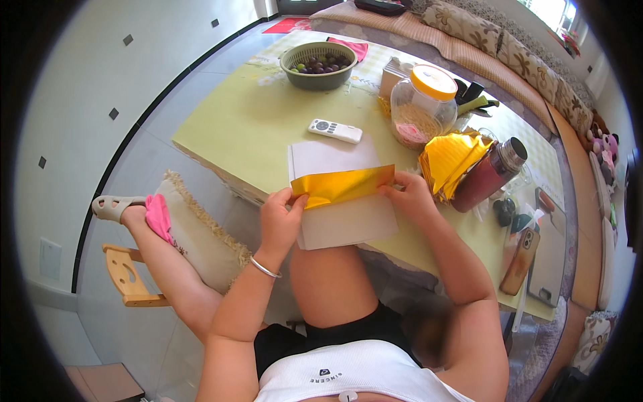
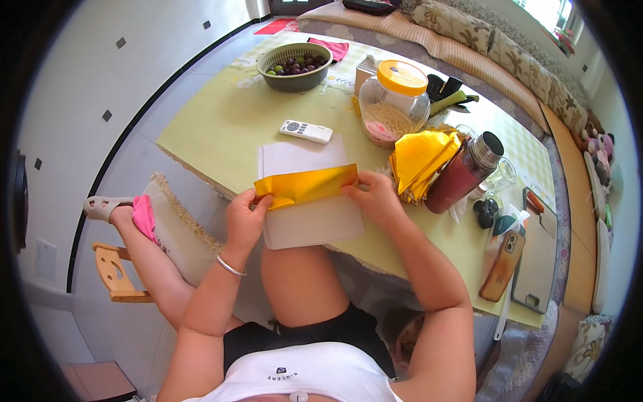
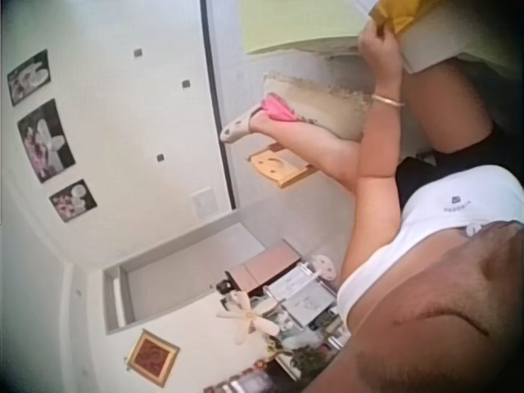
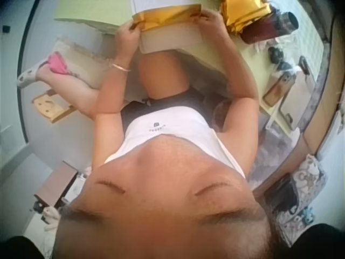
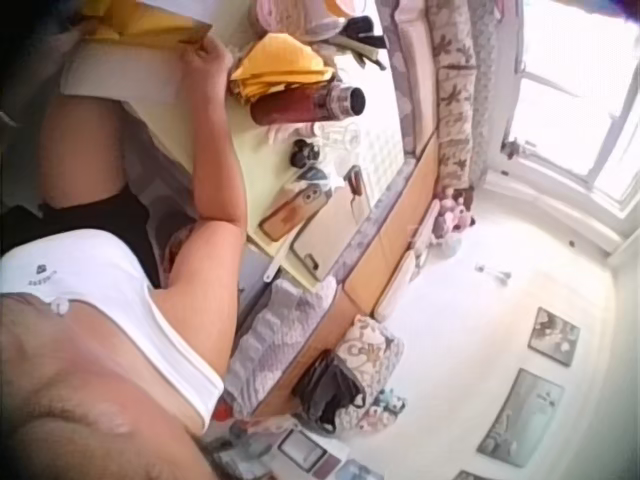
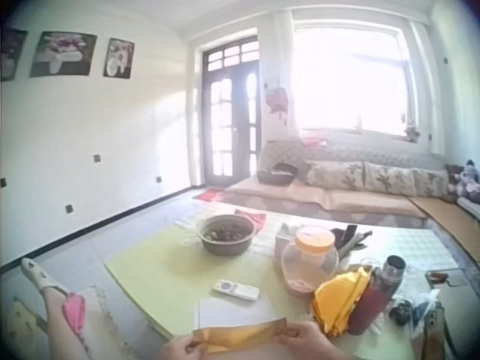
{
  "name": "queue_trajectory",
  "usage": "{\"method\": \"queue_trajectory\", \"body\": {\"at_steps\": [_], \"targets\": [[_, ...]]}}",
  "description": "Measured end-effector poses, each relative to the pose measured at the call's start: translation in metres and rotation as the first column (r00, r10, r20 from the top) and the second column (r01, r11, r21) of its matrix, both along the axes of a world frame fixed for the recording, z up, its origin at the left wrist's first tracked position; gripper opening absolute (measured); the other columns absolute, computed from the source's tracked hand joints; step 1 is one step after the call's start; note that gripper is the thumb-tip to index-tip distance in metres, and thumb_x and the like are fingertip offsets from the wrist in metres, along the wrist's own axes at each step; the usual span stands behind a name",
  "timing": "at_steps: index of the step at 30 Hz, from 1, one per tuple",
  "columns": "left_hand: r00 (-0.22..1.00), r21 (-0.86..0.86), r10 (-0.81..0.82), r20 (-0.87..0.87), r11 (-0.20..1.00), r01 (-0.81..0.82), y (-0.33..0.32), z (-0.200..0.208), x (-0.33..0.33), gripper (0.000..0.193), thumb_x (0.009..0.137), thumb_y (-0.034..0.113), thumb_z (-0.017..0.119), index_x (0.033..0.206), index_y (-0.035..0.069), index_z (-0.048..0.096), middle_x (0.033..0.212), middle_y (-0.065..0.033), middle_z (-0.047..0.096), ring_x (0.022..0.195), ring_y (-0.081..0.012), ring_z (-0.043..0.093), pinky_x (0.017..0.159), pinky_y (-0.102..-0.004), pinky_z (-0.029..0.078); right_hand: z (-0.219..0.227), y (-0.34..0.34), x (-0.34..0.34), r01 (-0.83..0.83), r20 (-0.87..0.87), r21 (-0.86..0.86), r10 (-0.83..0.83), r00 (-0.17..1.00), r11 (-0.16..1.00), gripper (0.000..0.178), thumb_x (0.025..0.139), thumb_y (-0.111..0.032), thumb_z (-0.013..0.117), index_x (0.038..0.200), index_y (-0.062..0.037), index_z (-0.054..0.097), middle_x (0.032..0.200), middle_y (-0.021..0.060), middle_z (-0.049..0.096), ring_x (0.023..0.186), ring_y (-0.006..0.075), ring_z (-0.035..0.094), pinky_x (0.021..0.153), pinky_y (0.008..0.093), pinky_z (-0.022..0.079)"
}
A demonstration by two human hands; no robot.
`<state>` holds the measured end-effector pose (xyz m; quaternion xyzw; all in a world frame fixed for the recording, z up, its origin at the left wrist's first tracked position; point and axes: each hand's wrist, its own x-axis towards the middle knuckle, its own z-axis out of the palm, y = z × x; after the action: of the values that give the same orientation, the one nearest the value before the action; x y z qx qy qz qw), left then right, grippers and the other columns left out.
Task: The person sits on the floor and folds a yellow sheet of paper by hand. They repeatedly fold the paper into smaller sections, pressing down on the creases to flatten them. The person handles the paper one at a time, folding it into a compact shape.
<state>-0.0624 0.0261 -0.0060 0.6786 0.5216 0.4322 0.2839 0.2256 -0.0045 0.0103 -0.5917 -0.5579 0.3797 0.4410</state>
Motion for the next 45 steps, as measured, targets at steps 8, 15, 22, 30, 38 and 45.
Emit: {"method": "queue_trajectory", "body": {"at_steps": [8, 15, 22, 30, 38, 45], "targets": [[0.99, 0.065, 0.116, -0.082, 0.992, -0.111, 0.006, -0.008, 0.006, 0.052, 0.087, 0.013, 0.072, 0.133, -0.005, 0.054, 0.078, -0.0071, 0.065, 0.076, -0.0162, 0.061, 0.074, -0.0332, 0.05, -0.013, 0.014, -0.008, 0.167, 0.236, 0.185, -0.209, 0.949, 0.968, 0.056, 0.085, -0.005, 0.071, 0.138, -0.0056, 0.055, 0.079, 0.0095, 0.069, 0.07, 0.0159, 0.064, 0.069, 0.0312, 0.053], [0.977, 0.228, 0.123, -0.173, 0.97, -0.082, 0.003, -0.007, 0.006, 0.066, 0.083, 0.01, 0.072, 0.144, 0.002, 0.049, 0.078, -0.0031, 0.06, 0.08, -0.0193, 0.055, 0.08, -0.0355, 0.048, -0.008, 0.012, -0.014, 0.12, 0.357, 0.224, -0.197, 0.913, 0.967, 0.055, 0.085, -0.008, 0.071, 0.138, -0.0158, 0.059, 0.082, 0.0131, 0.069, 0.069, 0.0215, 0.065, 0.071, 0.0326, 0.053], [0.966, 0.3, 0.108, -0.235, 0.953, -0.033, 0.009, -0.011, 0.004, 0.034, 0.079, 0.011, 0.072, 0.113, 0.012, 0.074, 0.073, -0.0032, 0.06, 0.083, -0.025, 0.055, 0.081, -0.0407, 0.044, -0.021, 0.016, -0.009, 0.048, 0.378, 0.352, -0.189, 0.906, 0.935, 0.018, 0.086, -0.009, 0.07, 0.103, -0.0073, 0.075, 0.084, 0.015, 0.069, 0.079, 0.0293, 0.067, 0.074, 0.0365, 0.053], [0.925, 0.394, 0.174, -0.337, 0.919, -0.03, 0.009, -0.012, 0.009, 0.02, 0.08, 0.013, 0.071, 0.098, 0.01, 0.078, 0.077, -0.0057, 0.064, 0.087, -0.0264, 0.057, 0.08, -0.0427, 0.043, -0.013, 0.014, -0.013, 0.042, 0.441, 0.326, -0.191, 0.877, 0.945, 0.015, 0.086, -0.012, 0.069, 0.098, -0.0072, 0.075, 0.085, 0.0137, 0.069, 0.083, 0.032, 0.066, 0.076, 0.0393, 0.053], [0.903, 0.405, 0.189, -0.386, 0.914, -0.018, 0.01, -0.009, 0.012, 0.016, 0.08, 0.012, 0.072, 0.095, 0.009, 0.078, 0.077, -0.008, 0.064, 0.085, -0.0276, 0.057, 0.079, -0.0423, 0.044, -0.01, 0.014, -0.013, 0.03, 0.457, 0.331, -0.188, 0.87, 0.943, 0.014, 0.086, -0.012, 0.069, 0.098, -0.0083, 0.075, 0.086, 0.0127, 0.069, 0.085, 0.0321, 0.066, 0.076, 0.0399, 0.053], [0.885, 0.406, 0.194, -0.423, 0.914, -0.007, 0.008, -0.007, 0.01, 0.017, 0.08, 0.013, 0.071, 0.096, 0.01, 0.078, 0.076, -0.0071, 0.064, 0.084, -0.0268, 0.058, 0.078, -0.0423, 0.044, -0.014, 0.015, -0.015, 0.048, 0.476, 0.349, -0.221, 0.851, 0.936, 0.014, 0.085, -0.012, 0.069, 0.097, -0.0092, 0.075, 0.082, 0.0118, 0.067, 0.083, 0.0319, 0.065, 0.075, 0.0399, 0.052]]}}
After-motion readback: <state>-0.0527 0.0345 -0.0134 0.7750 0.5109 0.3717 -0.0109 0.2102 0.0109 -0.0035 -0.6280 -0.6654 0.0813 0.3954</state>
